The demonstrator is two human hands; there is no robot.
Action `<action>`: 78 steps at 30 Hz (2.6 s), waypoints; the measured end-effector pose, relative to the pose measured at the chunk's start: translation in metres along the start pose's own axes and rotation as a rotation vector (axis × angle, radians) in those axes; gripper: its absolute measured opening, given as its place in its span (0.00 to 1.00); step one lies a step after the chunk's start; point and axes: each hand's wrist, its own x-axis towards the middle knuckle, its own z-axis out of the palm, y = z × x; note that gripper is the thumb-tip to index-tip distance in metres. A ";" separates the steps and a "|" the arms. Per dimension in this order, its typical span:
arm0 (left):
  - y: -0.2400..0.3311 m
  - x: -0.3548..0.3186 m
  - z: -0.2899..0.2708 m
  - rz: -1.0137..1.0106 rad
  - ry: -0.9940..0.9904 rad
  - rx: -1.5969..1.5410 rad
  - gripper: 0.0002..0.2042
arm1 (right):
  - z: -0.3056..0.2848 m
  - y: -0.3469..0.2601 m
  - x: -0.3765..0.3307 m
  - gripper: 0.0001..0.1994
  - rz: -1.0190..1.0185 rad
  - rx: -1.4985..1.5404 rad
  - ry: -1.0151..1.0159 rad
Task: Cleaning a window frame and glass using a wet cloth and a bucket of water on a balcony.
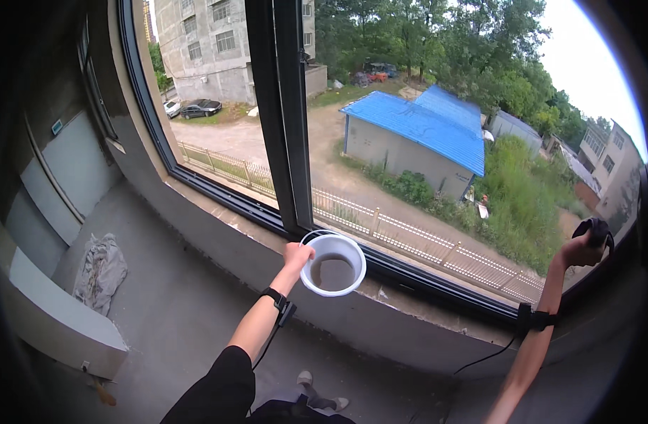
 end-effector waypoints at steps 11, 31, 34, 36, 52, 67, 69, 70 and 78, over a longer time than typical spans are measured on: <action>-0.013 0.000 -0.013 -0.019 0.014 0.146 0.05 | 0.030 -0.334 -0.207 0.25 -0.562 0.370 -0.403; -0.030 0.018 -0.012 0.013 -0.054 0.017 0.06 | -0.017 -0.366 -0.343 0.25 -0.848 0.596 -0.863; -0.031 0.026 -0.013 0.016 -0.067 0.004 0.06 | -0.013 -0.306 -0.289 0.23 -0.785 0.504 -0.763; -0.027 0.024 -0.014 0.009 -0.093 -0.031 0.07 | -0.017 -0.255 -0.252 0.21 -0.722 0.428 -0.684; -0.019 0.015 -0.024 -0.008 -0.224 -0.224 0.05 | -0.073 0.127 -0.152 0.23 0.270 0.039 0.229; -0.020 0.014 -0.019 -0.055 -0.276 -0.291 0.07 | -0.065 -0.073 -0.255 0.29 0.375 0.148 -0.136; -0.021 0.013 -0.018 -0.051 -0.253 -0.276 0.07 | -0.049 -0.120 -0.276 0.29 0.302 0.225 -0.213; -0.020 0.011 -0.020 -0.074 -0.220 -0.244 0.07 | -0.048 -0.147 -0.275 0.27 0.100 0.187 -0.335; -0.023 0.007 -0.023 -0.006 -0.205 -0.190 0.04 | -0.023 -0.324 -0.328 0.19 -0.671 0.546 -0.786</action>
